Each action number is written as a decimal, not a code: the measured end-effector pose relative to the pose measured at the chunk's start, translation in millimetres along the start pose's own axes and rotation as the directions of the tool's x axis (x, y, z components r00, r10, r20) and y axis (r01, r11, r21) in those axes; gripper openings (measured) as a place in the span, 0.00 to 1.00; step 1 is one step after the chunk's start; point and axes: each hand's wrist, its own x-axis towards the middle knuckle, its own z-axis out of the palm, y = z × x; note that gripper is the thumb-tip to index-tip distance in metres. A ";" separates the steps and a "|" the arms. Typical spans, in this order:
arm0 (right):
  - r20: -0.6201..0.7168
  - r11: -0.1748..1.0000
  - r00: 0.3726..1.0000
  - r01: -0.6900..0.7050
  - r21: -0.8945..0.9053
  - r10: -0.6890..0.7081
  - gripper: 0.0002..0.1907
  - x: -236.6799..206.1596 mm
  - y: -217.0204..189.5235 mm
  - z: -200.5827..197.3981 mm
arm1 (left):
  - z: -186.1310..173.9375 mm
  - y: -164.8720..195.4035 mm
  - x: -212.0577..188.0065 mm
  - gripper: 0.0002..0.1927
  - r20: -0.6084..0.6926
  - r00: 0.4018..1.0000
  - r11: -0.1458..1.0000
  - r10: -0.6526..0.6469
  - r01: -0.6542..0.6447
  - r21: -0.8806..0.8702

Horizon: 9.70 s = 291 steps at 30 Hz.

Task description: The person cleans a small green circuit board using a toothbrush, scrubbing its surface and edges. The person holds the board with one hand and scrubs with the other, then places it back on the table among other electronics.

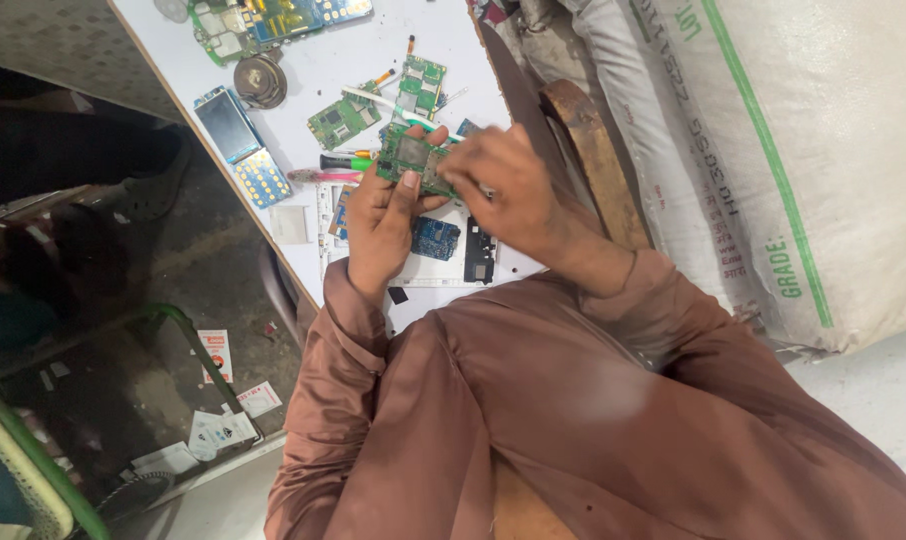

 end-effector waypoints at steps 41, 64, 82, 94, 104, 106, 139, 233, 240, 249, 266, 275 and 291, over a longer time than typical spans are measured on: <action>-0.008 0.730 0.884 -0.381 0.567 0.468 0.04 -16.9 20.7 -26.2 | -5.1 -18.8 -2.2 0.15 -0.107 0.994 0.999 0.032 -0.034 -0.013; -0.029 0.900 0.953 -0.273 0.339 0.300 0.06 -24.7 -6.8 -29.8 | 27.2 26.9 -0.5 0.29 0.170 0.985 0.996 -0.035 0.021 0.083; -0.187 0.912 0.919 -0.283 0.298 0.346 0.08 -24.9 5.8 -11.9 | 25.4 2.1 -0.4 0.23 0.071 0.989 0.992 -0.127 0.127 -0.004; -0.169 0.944 0.947 -0.232 0.236 0.275 0.10 -25.2 6.8 -7.6 | 23.7 -8.4 2.7 0.21 -0.095 0.992 0.996 -0.082 0.086 0.031; -0.123 0.959 0.959 -0.235 0.157 0.255 0.11 -26.1 3.3 -6.4 | 25.1 -17.7 0.4 0.20 -0.082 0.996 0.993 -0.043 0.051 0.109; -0.140 0.986 0.979 -0.138 0.095 0.151 0.11 -26.1 2.4 -5.3 | 23.6 -18.5 0.3 0.19 -0.089 0.996 0.983 -0.025 0.041 0.179; -0.163 0.925 0.917 -0.336 0.179 0.364 0.09 -21.4 3.0 5.2 | 22.4 -13.3 0.2 0.18 -0.014 0.999 0.976 0.051 -0.047 0.215; -0.176 0.979 0.968 -0.156 0.131 0.177 0.08 -3.7 5.3 -10.8 | 15.2 -14.6 -1.2 0.25 0.083 0.996 0.997 -0.032 0.027 0.070; -0.185 0.961 0.951 -0.217 0.172 0.248 0.07 -3.1 7.0 -12.3 | 18.5 -14.4 -1.6 0.24 0.070 0.997 0.983 -0.018 0.005 0.182; -0.162 0.958 0.952 -0.234 0.165 0.260 0.08 -4.9 3.1 -10.0 | 18.1 -15.2 -2.9 0.23 0.073 0.997 0.981 0.006 -0.020 0.192; -0.210 0.990 0.968 -0.138 0.013 0.138 0.09 -2.5 -4.5 5.7 | 1.5 -22.1 2.7 0.24 0.079 0.996 0.993 0.039 -0.047 0.104; -0.177 0.993 0.978 -0.107 0.043 0.113 0.10 -0.3 -7.0 8.2 | 0.0 -15.1 1.6 0.24 0.096 0.991 0.993 0.093 -0.100 0.062; -0.210 0.980 0.959 -0.176 0.091 0.192 0.07 0.0 -1.7 12.0 | -1.8 -7.5 1.9 0.24 0.082 0.996 0.997 0.035 -0.041 0.071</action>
